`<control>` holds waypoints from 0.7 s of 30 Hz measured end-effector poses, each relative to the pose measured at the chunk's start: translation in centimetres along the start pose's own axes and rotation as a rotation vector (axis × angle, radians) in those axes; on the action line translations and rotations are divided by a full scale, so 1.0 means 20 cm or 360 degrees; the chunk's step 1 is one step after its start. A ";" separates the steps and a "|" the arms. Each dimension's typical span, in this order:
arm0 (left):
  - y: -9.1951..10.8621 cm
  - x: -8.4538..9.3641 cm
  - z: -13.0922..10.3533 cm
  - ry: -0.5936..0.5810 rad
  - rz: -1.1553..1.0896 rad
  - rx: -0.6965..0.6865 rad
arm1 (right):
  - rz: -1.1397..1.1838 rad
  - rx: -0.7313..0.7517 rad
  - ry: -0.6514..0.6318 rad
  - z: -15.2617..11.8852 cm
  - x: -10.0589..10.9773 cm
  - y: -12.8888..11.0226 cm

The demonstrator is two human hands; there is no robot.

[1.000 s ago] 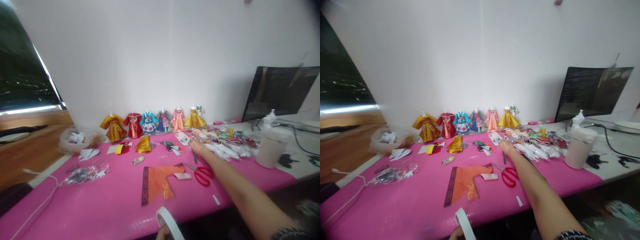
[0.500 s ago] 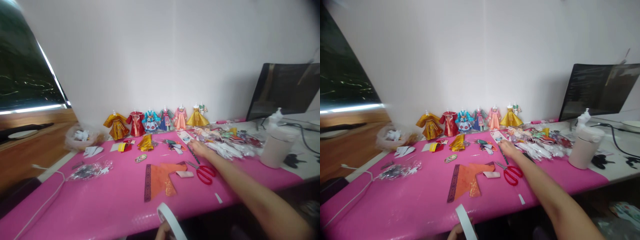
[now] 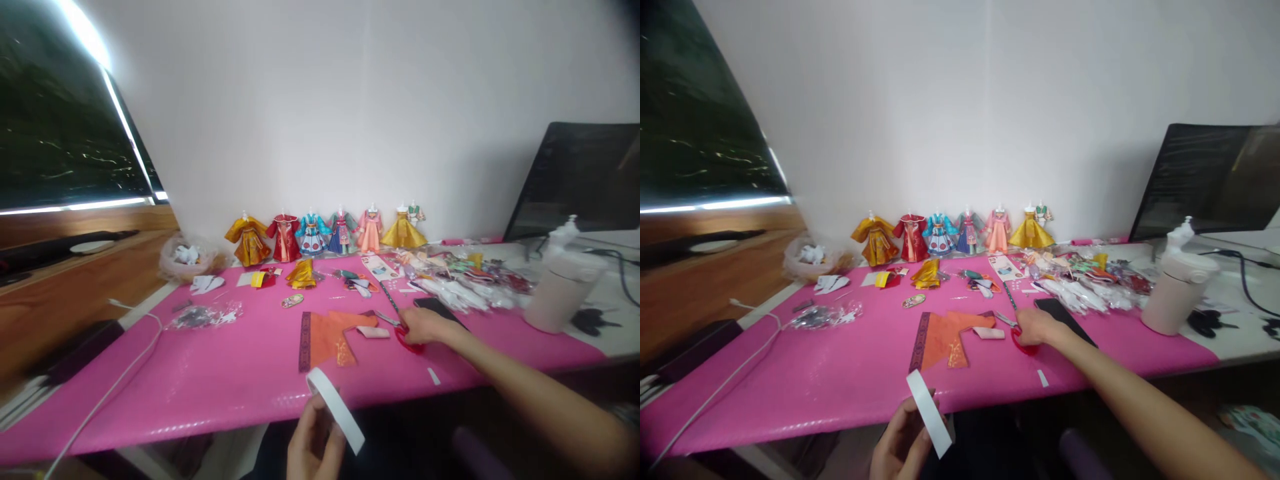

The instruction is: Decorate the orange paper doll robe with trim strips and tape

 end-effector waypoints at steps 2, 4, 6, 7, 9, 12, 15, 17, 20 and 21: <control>0.01 0.03 0.02 0.0043 -0.0007 0.0066 | 0.0062 -0.0046 0.0063 -0.01 -0.02 0.02; 0.01 0.06 0.04 0.0037 -0.0026 0.0122 | 0.0154 -0.0086 0.0119 -0.01 -0.03 0.04; 0.02 0.09 0.06 -0.0015 -0.0004 0.0156 | 0.0281 -0.0104 0.0195 -0.02 -0.01 0.07; 0.02 0.10 0.07 -0.0038 0.0022 0.0165 | 0.0361 -0.0100 0.0246 -0.03 0.00 0.08; 0.04 0.11 0.07 -0.0053 0.0076 0.0166 | 0.0561 -0.0051 0.0369 -0.07 0.05 0.10; 0.06 0.11 0.07 -0.0063 0.0099 0.0145 | 0.0996 0.0157 0.0517 -0.17 0.12 0.06; 0.08 0.07 0.06 -0.0121 0.0043 0.0119 | 0.1486 0.0448 0.0518 -0.32 0.16 -0.08; 0.10 0.05 0.05 -0.0165 0.0022 0.0105 | 0.1717 0.0605 0.0431 -0.44 0.14 -0.22; 0.14 0.02 0.04 -0.0221 0.0056 0.0083 | 0.2131 0.0804 0.0057 -0.59 0.04 -0.45; 0.16 0.01 0.04 -0.0235 0.0063 0.0068 | 0.2208 0.0836 -0.0005 -0.63 0.02 -0.52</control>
Point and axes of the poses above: each hand's wrist, its own z-axis towards the middle knuckle, its own x-axis out of the back of the hand, y = z × x, the point moved 4 cm from there along z, towards the middle knuckle
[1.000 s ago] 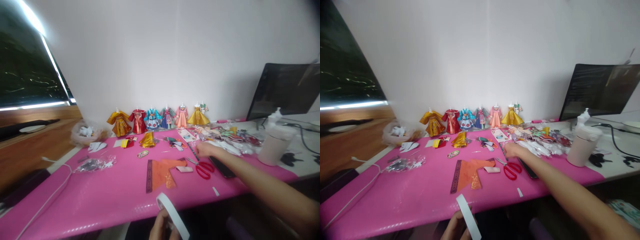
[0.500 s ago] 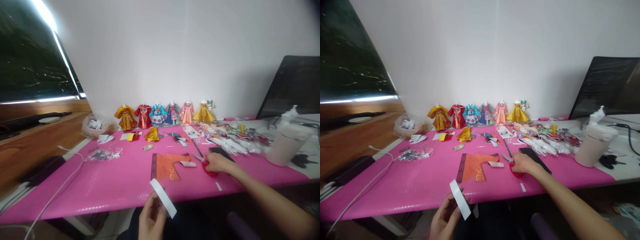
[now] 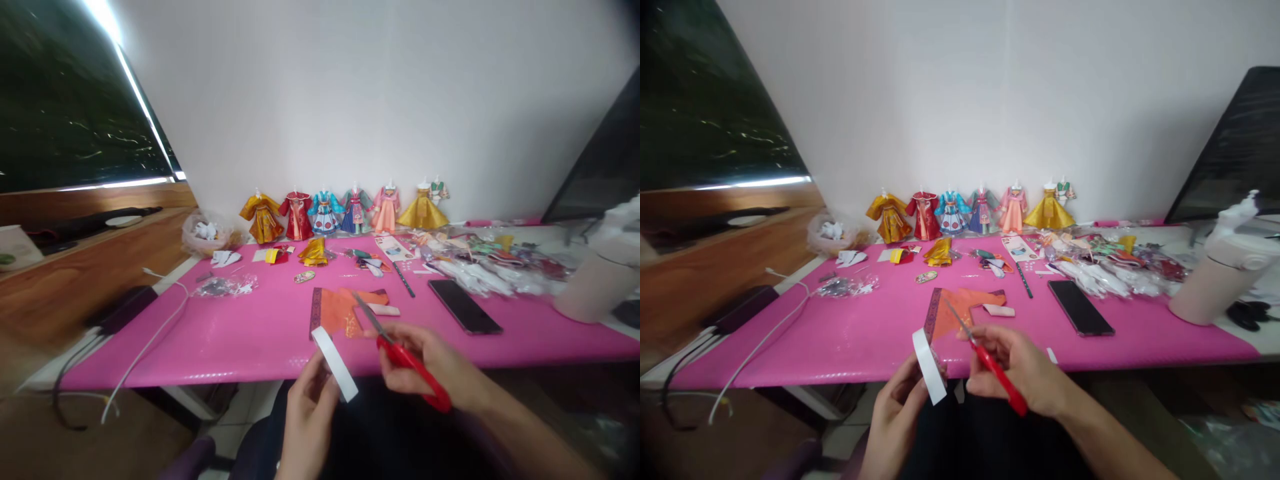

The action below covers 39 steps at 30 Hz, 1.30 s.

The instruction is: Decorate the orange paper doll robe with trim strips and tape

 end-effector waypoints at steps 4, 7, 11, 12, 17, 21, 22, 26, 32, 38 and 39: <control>0.05 -0.02 -0.03 -0.0042 0.0012 -0.0053 | 0.0201 -0.0056 0.0018 -0.05 -0.15 0.04; 0.05 -0.04 -0.04 -0.0046 0.0002 -0.0094 | 0.0310 -0.0109 0.0105 -0.06 -0.17 0.07; 0.05 -0.06 -0.05 -0.0059 0.0001 -0.0115 | 0.0380 -0.0160 0.0121 -0.05 -0.18 0.12; 0.05 -0.07 -0.05 -0.0074 0.0005 -0.0124 | 0.0368 -0.0165 0.0107 -0.05 -0.19 0.13; 0.05 -0.08 -0.05 -0.0186 0.0026 -0.0186 | 0.0234 -0.0209 0.0118 -0.05 -0.22 0.10; 0.05 -0.08 -0.04 -0.0188 0.0045 -0.0233 | 0.0220 -0.0220 0.0133 -0.06 -0.21 0.05; 0.05 -0.07 -0.04 -0.0179 0.0051 -0.0237 | 0.0218 -0.0215 0.0127 -0.07 -0.21 0.05; 0.06 -0.06 -0.02 -0.0147 0.0052 -0.0259 | 0.0190 -0.0189 0.0105 -0.08 -0.21 0.05; 0.06 -0.06 -0.02 -0.0139 0.0066 -0.0283 | 0.0201 -0.0191 0.0118 -0.09 -0.20 0.07; 0.05 -0.03 -0.02 -0.0097 0.0122 -0.0283 | 0.0209 -0.0173 0.0124 -0.09 -0.20 0.09; 0.05 -0.03 -0.02 -0.0097 0.0129 -0.0284 | 0.0212 -0.0176 0.0132 -0.08 -0.20 0.09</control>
Point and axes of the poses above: each hand's wrist, its own z-axis towards the middle knuckle, its own x-axis out of the back of the hand, y = z × x, the point moved 4 cm from there along z, towards the middle knuckle
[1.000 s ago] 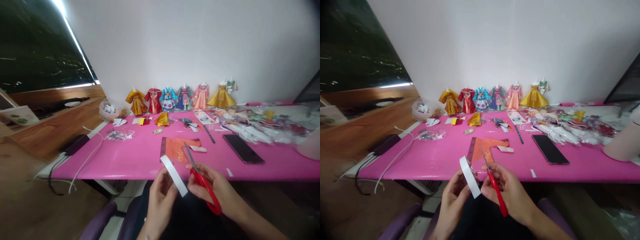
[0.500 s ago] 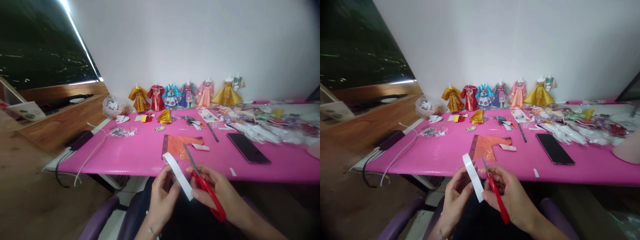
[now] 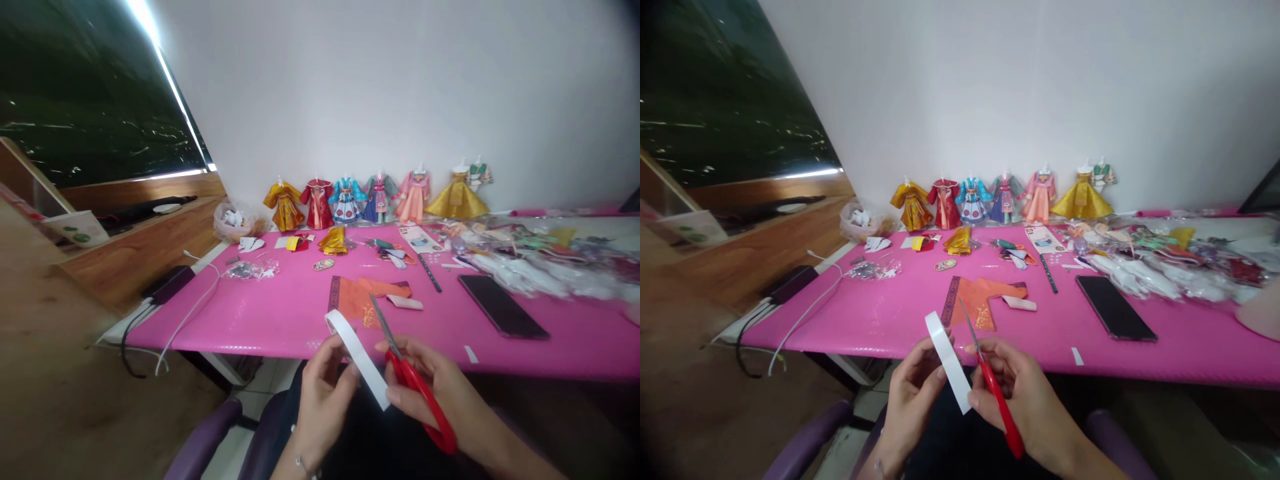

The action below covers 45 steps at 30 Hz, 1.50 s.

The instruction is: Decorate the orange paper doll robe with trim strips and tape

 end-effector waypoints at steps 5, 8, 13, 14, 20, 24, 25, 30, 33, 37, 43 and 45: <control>0.02 0.02 0.00 -0.0019 0.0041 -0.0020 | -0.0005 -0.0026 0.0005 0.02 0.00 0.02; 0.03 0.03 0.00 -0.0014 0.0098 -0.0074 | -0.0019 -0.0028 -0.0029 0.03 0.01 0.02; 0.05 0.04 0.00 0.0031 0.0168 -0.0164 | -0.0063 -0.0053 -0.0057 0.04 0.01 0.05; 0.05 0.04 0.00 0.0039 0.0177 -0.0173 | -0.0069 -0.0046 -0.0047 0.04 0.01 0.05; 0.05 0.05 0.00 0.0055 0.0264 -0.0195 | 0.0006 -0.0015 0.0014 0.03 0.01 0.03; 0.05 0.07 -0.01 0.0058 0.0350 -0.0251 | 0.0010 -0.0007 -0.0020 0.03 0.01 0.03; 0.04 0.07 -0.01 0.0055 0.0375 -0.0268 | -0.0004 -0.0006 -0.0036 0.04 0.01 0.03; 0.02 0.10 -0.02 0.0097 0.0474 -0.0323 | -0.0022 -0.0021 -0.0065 0.06 0.01 0.03; 0.01 0.11 -0.02 0.0135 0.0516 -0.0323 | -0.0007 -0.0017 -0.0069 0.07 0.00 0.04; 0.01 0.12 -0.02 0.0144 0.0523 -0.0322 | -0.0008 -0.0044 -0.0045 0.07 0.01 0.05; 0.01 0.13 -0.01 0.0235 0.0451 -0.0202 | 0.0000 -0.0027 -0.0148 0.08 0.01 0.04; 0.02 0.13 0.00 0.0243 0.0371 -0.0163 | 0.0031 -0.0040 -0.0165 0.09 0.02 0.04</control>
Point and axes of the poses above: each hand's wrist, its own z-axis towards the middle knuckle, its own x-axis out of the back of the hand, y = z × x, the point moved 4 cm from there along z, towards the middle knuckle
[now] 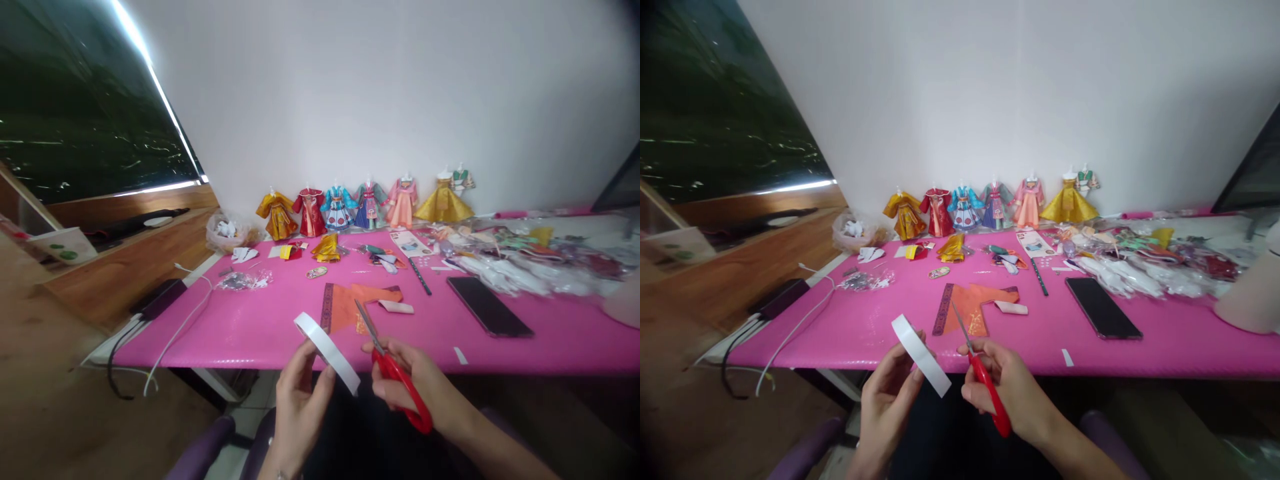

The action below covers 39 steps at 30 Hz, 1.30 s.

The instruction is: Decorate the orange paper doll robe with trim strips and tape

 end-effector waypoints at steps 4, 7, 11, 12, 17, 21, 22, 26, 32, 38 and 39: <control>0.00 -0.01 0.01 -0.0019 -0.0231 0.0113 | 0.0043 0.0013 -0.0031 0.01 0.01 0.01; -0.02 -0.01 0.01 -0.0004 -0.0389 0.0219 | 0.0067 -0.0005 -0.0074 0.01 0.01 0.01; -0.01 -0.04 0.02 -0.0052 -0.0485 0.0257 | 0.0175 0.0032 -0.0004 0.01 0.00 -0.01; 0.00 -0.05 0.02 -0.0079 -0.0481 0.0248 | 0.0201 0.0058 0.0019 0.01 0.00 -0.01; 0.04 -0.10 0.01 -0.0190 -0.0397 0.0182 | 0.0174 0.0152 -0.0053 0.00 -0.01 0.01; 0.03 -0.11 0.01 -0.0206 -0.0364 0.0181 | 0.0136 0.0158 -0.0120 -0.02 -0.03 -0.04; 0.02 -0.11 0.01 -0.0215 -0.0361 0.0181 | 0.0121 0.0140 -0.0106 -0.02 -0.03 -0.06; 0.00 -0.10 0.00 -0.0222 -0.0340 0.0190 | 0.0051 0.0049 -0.0027 -0.03 -0.04 -0.11; -0.01 -0.10 0.00 -0.0221 -0.0329 0.0203 | -0.0053 0.0129 0.0090 -0.01 -0.02 -0.03; -0.03 -0.10 0.00 -0.0202 -0.0313 0.0202 | -0.0089 0.0187 0.0041 -0.01 -0.02 -0.01; -0.03 -0.10 0.00 -0.0197 -0.0303 0.0203 | -0.0090 0.0179 0.0036 -0.01 -0.02 -0.02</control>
Point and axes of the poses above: each hand's wrist, its own z-axis towards the middle knuckle, its own x-axis out of the back of the hand, y = z × x, the point moved 4 cm from there along z, towards the middle knuckle
